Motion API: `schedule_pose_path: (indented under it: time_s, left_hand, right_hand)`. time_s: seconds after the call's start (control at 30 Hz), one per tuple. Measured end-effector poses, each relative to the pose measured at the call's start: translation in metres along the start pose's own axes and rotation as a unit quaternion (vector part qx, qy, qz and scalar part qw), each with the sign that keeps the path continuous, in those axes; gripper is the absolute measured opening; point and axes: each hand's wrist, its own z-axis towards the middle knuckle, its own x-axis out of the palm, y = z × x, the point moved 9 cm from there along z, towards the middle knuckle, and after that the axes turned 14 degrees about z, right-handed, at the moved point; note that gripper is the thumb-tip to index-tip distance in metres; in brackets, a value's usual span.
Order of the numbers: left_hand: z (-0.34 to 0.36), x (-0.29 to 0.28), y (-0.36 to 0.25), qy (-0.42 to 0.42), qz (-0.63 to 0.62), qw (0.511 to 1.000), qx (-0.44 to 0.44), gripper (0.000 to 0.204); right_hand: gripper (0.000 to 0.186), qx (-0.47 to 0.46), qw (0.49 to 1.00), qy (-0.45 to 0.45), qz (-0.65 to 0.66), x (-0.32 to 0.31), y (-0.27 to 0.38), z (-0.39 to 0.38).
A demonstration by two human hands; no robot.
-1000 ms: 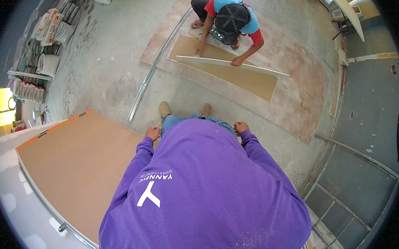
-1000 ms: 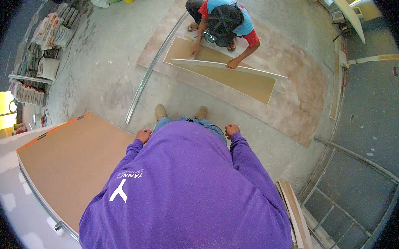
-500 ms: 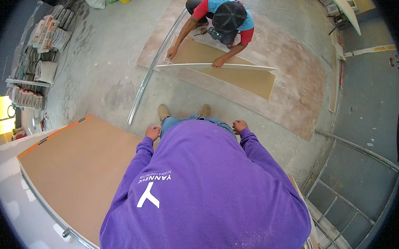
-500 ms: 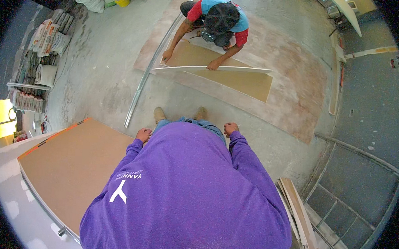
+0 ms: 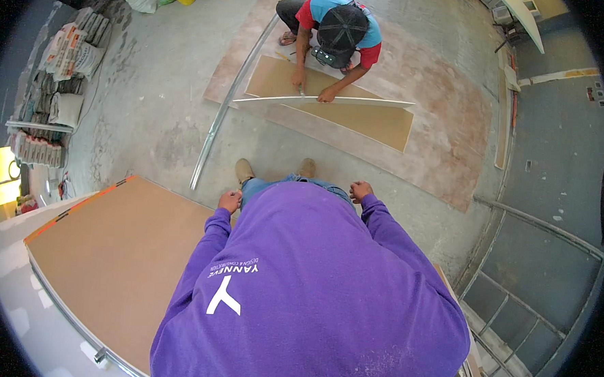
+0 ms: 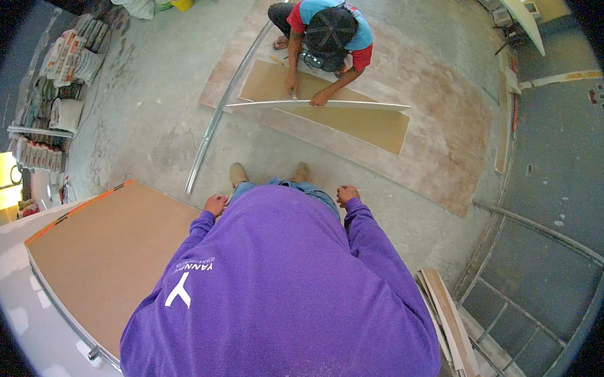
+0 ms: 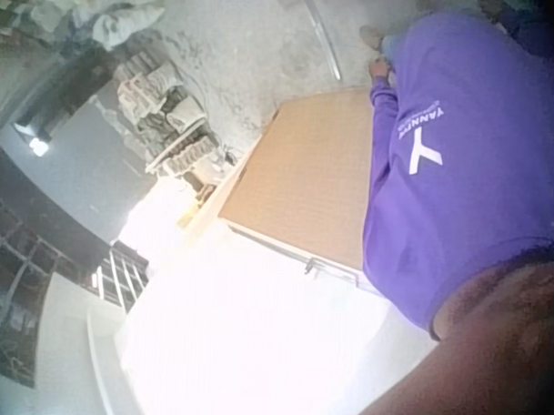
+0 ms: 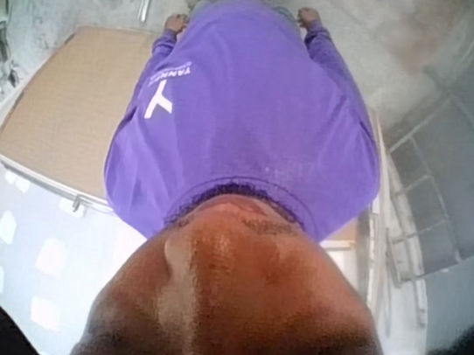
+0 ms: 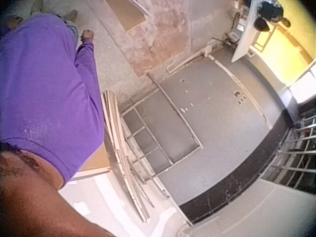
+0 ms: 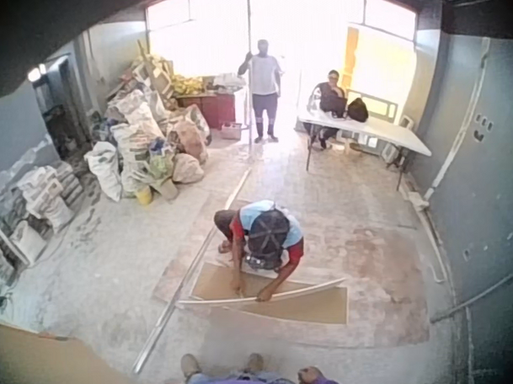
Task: Measure and score a piece of drywall or board using a measuring tape and utility knife.
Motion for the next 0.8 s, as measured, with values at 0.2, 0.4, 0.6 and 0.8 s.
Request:
schedule_pose_path:
  time_s: [0.2,0.4,0.6,0.8]
  left_hand:
    - [0.008,-0.003,0.005,-0.003,0.0,1.0,-0.006,0.037]
    - [0.011,0.001,-0.002,0.007,0.01,1.0,-0.009,0.036]
    - [0.009,-0.004,-0.001,0.004,0.028,1.0,-0.012,0.033]
    - [0.01,-0.003,-0.003,0.002,0.013,1.0,-0.002,0.031]
  right_hand:
    - [0.026,0.0,1.0,-0.003,0.007,0.008,0.007,-0.004]
    - [0.027,-0.003,1.0,-0.015,0.003,0.002,0.006,-0.011]
    - [0.026,-0.022,0.999,-0.028,0.01,0.003,0.008,-0.013]
    - [0.028,0.001,1.0,-0.017,0.021,0.003,0.009,-0.007]
